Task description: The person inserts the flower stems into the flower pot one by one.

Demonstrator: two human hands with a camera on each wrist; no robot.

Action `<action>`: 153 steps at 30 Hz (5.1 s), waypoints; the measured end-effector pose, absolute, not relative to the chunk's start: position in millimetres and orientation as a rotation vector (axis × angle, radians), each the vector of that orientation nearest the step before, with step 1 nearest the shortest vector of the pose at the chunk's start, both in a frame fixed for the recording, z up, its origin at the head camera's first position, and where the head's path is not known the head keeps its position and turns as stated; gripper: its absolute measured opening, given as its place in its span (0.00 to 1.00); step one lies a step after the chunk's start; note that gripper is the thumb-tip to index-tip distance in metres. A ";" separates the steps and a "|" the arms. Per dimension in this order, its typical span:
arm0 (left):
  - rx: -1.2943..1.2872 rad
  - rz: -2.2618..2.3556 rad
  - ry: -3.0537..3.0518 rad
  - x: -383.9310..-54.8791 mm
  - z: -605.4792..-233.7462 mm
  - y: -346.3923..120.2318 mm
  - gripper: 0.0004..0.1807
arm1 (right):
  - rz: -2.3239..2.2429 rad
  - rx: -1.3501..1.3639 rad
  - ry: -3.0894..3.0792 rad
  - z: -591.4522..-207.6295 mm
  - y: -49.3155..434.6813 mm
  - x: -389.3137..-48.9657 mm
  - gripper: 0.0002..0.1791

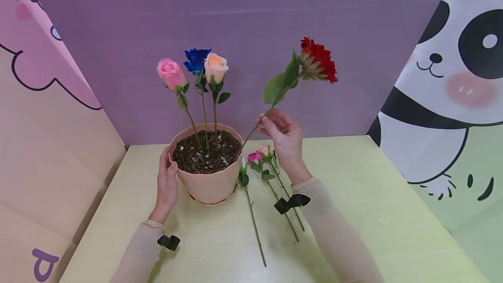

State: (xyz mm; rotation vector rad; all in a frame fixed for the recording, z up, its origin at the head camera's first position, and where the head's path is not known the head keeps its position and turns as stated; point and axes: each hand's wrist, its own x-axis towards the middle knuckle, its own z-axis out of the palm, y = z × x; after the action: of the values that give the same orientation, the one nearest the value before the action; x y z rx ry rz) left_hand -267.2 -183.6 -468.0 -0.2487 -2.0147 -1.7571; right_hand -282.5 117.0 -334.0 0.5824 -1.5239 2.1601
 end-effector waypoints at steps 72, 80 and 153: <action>-0.269 -1.744 -2.004 -266.8 -468.8 -184.4 0.32 | 1.522 0.800 -2.052 -372.7 19.4 -311.3 0.12; -0.264 -1.730 -2.031 -266.6 -468.2 -183.8 0.34 | 1.637 0.719 -2.007 -373.4 25.9 -305.9 0.10; -0.264 -1.740 -2.003 -265.4 -467.9 -182.9 0.33 | 1.523 0.061 -2.829 -485.0 220.5 -283.4 0.16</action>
State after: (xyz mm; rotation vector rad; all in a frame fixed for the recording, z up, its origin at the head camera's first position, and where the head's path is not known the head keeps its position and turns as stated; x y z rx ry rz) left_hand -265.4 -182.9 -467.9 -0.2639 -2.0028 -1.7404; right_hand -283.4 220.5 -485.0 0.0609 -2.8291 1.5233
